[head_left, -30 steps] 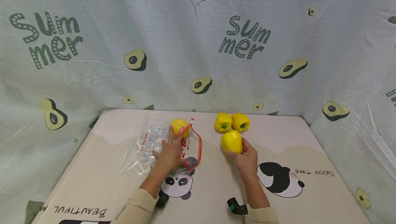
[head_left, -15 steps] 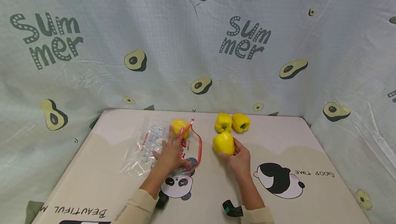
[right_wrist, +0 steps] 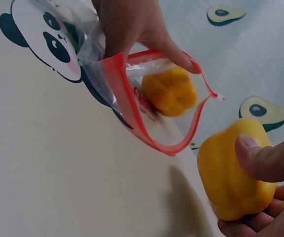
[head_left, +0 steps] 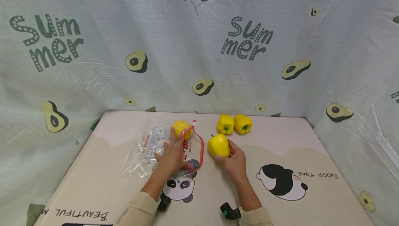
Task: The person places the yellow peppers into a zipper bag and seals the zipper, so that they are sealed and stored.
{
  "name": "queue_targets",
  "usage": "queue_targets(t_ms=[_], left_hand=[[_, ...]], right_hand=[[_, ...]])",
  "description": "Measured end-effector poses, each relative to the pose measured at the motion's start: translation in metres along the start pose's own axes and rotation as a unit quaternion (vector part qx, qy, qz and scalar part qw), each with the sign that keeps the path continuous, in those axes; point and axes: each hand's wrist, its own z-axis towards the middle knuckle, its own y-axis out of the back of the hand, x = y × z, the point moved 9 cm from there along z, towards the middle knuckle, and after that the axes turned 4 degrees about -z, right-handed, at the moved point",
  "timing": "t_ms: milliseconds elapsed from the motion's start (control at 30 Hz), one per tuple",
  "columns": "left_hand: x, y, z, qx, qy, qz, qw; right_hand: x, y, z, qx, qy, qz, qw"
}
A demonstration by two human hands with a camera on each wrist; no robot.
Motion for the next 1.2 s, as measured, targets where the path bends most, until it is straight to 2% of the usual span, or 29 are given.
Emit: queue_targets(t_ms=[500,933,1200], left_hand=[[0.0,-0.002,0.003,-0.003,0.003,0.003,1.0],[0.0,0.0,0.0,-0.005,0.005,0.015,0.9999],[0.001,-0.002,0.001,-0.003,0.012,0.02,0.9997]], right_hand=[[0.006,-0.023,-0.003,0.014,0.015,-0.031,0.9993],[0.012,-0.044,-0.005,0.031,0.029,-0.035,0.9985],[0.017,-0.055,-0.005,0.034,0.05,-0.047,0.9971]])
